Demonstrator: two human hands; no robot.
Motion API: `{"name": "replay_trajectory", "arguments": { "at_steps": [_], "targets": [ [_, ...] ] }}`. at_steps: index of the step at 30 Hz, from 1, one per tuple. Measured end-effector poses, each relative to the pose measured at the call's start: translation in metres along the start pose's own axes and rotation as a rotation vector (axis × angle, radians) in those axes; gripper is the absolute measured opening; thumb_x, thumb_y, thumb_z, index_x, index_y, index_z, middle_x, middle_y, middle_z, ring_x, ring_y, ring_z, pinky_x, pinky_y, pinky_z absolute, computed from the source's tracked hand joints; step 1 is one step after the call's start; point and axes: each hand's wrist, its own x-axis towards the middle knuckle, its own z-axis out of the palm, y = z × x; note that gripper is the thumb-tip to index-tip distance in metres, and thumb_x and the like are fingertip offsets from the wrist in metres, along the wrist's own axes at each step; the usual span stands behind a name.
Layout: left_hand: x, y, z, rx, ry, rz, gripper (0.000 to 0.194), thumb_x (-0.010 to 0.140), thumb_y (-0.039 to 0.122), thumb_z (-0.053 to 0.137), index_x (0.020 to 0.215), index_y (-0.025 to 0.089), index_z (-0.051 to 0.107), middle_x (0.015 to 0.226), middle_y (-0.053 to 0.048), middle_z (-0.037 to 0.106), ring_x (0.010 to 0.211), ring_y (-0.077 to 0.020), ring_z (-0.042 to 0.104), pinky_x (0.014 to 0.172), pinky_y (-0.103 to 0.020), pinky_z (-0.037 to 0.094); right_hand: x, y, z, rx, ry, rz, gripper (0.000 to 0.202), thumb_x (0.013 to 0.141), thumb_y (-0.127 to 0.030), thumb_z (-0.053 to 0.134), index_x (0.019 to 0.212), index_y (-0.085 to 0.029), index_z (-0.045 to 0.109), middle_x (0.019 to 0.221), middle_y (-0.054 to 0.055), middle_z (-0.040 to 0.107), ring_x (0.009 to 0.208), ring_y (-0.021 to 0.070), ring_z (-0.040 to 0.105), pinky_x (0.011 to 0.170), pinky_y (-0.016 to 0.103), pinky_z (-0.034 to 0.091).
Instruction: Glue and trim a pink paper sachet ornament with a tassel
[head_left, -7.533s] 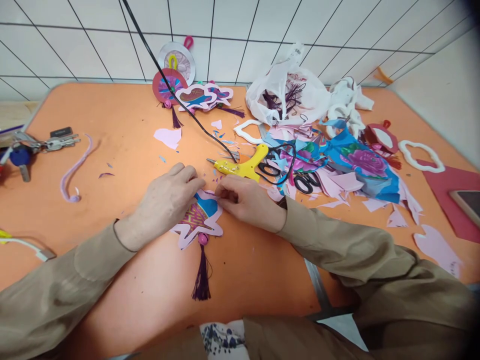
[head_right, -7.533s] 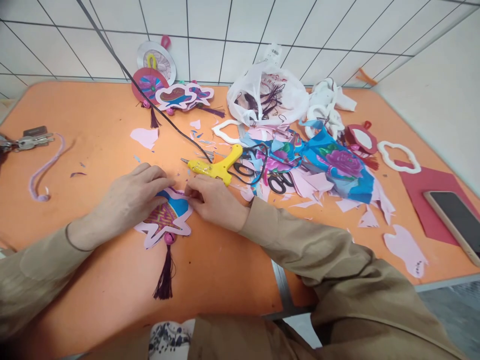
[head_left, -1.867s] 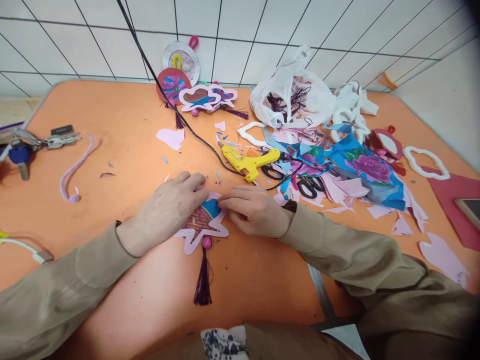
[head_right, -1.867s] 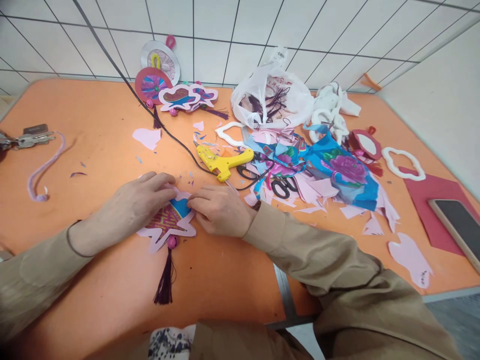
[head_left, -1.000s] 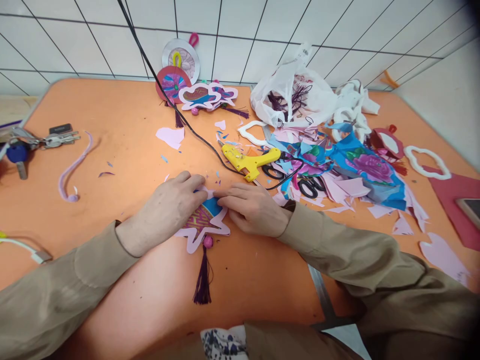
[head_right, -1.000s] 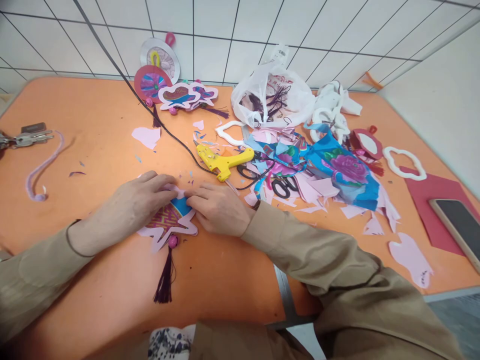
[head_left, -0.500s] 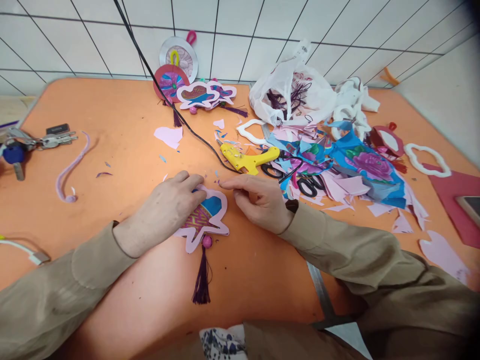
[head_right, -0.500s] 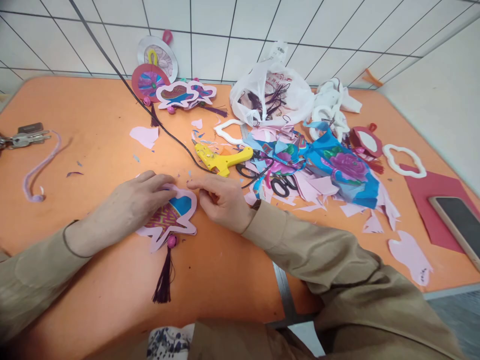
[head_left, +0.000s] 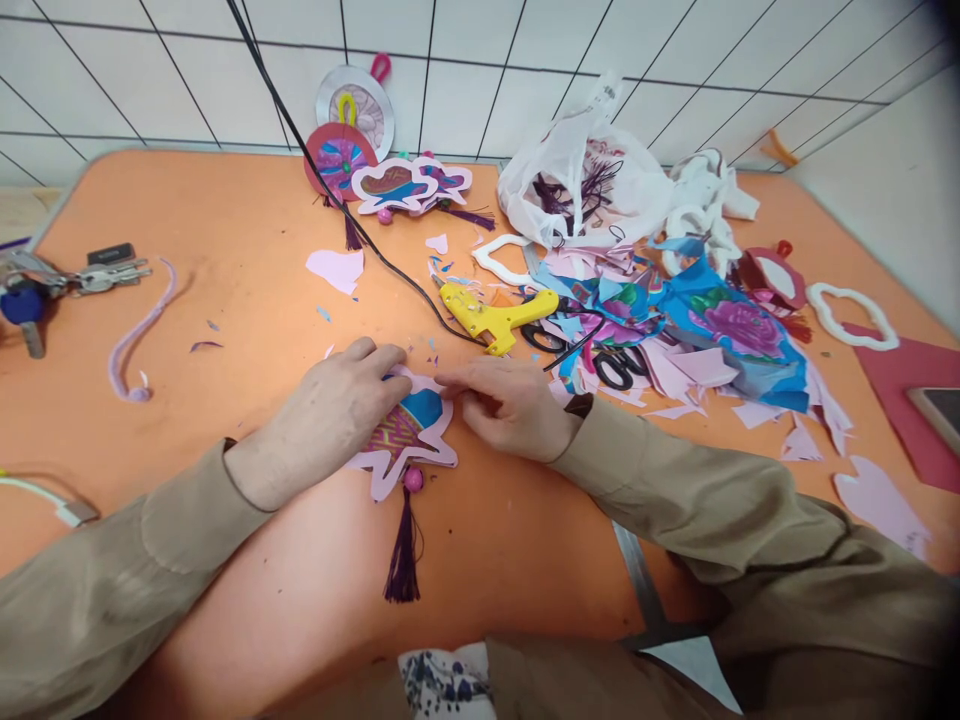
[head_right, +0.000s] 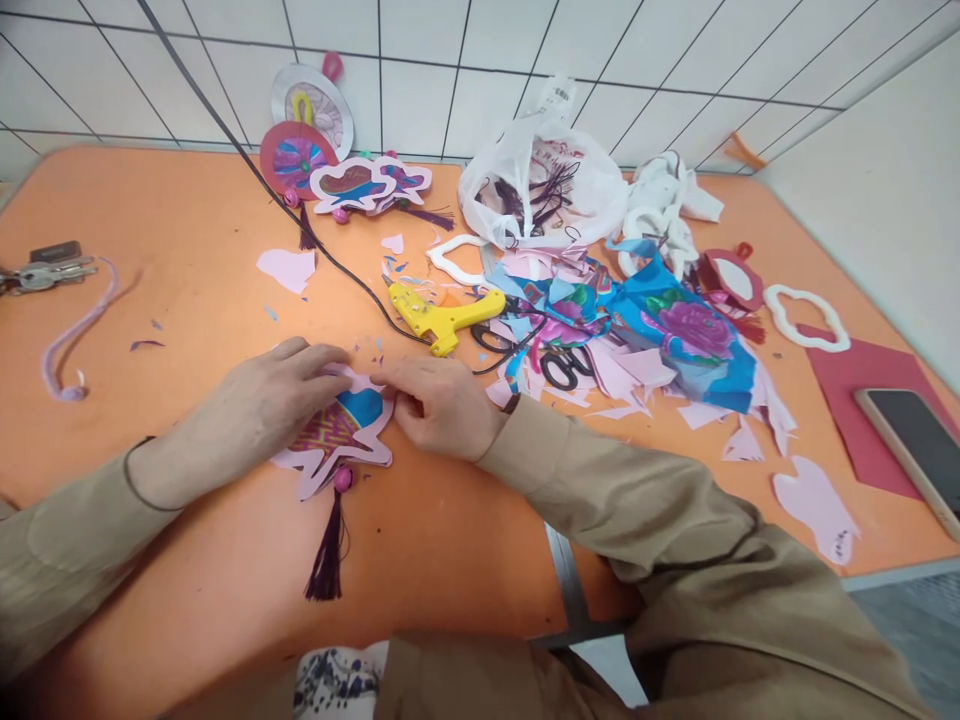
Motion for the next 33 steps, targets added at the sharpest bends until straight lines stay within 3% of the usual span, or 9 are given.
{"name": "replay_trajectory", "arguments": {
  "at_steps": [7,10,14,18,21,25,33],
  "targets": [
    [0.001,0.001,-0.003,-0.006,-0.004,-0.005,0.020,0.092,0.014,0.049,0.097,0.014,0.068,0.112,-0.013,0.062,0.093,-0.0276,0.056,0.077,-0.040,0.051,-0.001,-0.001,-0.002,0.047,0.019,-0.025,0.034,0.070,-0.001,0.047,0.094,-0.016,0.067,0.077,0.003,0.073,0.069,0.0140,0.068,0.066,0.025,0.056],
    [0.000,0.000,-0.002,0.000,0.023,0.004,0.021,0.092,0.012,0.047,0.095,0.014,0.068,0.114,-0.014,0.062,0.095,-0.0268,0.057,0.076,-0.038,0.051,-0.002,-0.001,-0.001,0.102,-0.036,0.073,0.035,0.067,0.000,0.046,0.089,-0.016,0.067,0.073,0.002,0.073,0.065,0.0132,0.068,0.062,0.024,0.055],
    [0.000,-0.002,-0.002,0.020,0.096,0.014,0.023,0.091,0.011,0.045,0.092,0.014,0.067,0.120,-0.014,0.061,0.094,-0.0261,0.058,0.074,-0.037,0.051,-0.002,-0.001,0.001,0.173,0.043,0.199,0.032,0.073,-0.005,0.048,0.096,-0.017,0.066,0.081,0.003,0.074,0.065,0.0130,0.067,0.060,0.024,0.055],
    [0.001,-0.004,-0.002,0.079,0.180,-0.055,0.020,0.090,0.014,0.046,0.087,0.012,0.066,0.112,-0.015,0.065,0.090,-0.0273,0.058,0.076,-0.040,0.050,0.000,0.000,0.002,0.125,0.063,0.171,0.027,0.080,-0.008,0.050,0.101,-0.017,0.065,0.083,0.004,0.072,0.068,0.0128,0.065,0.061,0.025,0.054],
    [0.002,-0.006,0.001,0.104,0.212,-0.131,0.021,0.090,0.018,0.047,0.099,0.010,0.065,0.102,-0.015,0.067,0.089,-0.0291,0.057,0.075,-0.041,0.049,0.002,0.001,0.003,0.066,0.066,0.125,0.024,0.084,-0.009,0.051,0.102,-0.016,0.065,0.085,0.006,0.070,0.072,0.0127,0.063,0.063,0.025,0.052],
    [0.004,-0.008,0.007,0.124,0.197,-0.133,0.036,0.088,0.017,0.050,0.122,0.009,0.058,0.094,-0.013,0.066,0.088,-0.0293,0.056,0.075,-0.040,0.048,0.002,0.003,0.005,0.031,0.054,0.094,0.024,0.086,-0.010,0.052,0.104,-0.018,0.064,0.093,0.007,0.069,0.082,0.0145,0.063,0.072,0.028,0.053],
    [0.005,-0.008,0.001,-0.030,0.156,-0.179,0.039,0.083,0.009,0.049,0.119,0.012,0.063,0.088,-0.010,0.064,0.083,-0.0256,0.055,0.073,-0.037,0.047,0.003,0.001,0.005,0.075,-0.003,0.135,0.025,0.085,-0.012,0.055,0.109,-0.017,0.063,0.096,0.007,0.068,0.080,0.0149,0.063,0.071,0.029,0.053]
  ]
}}
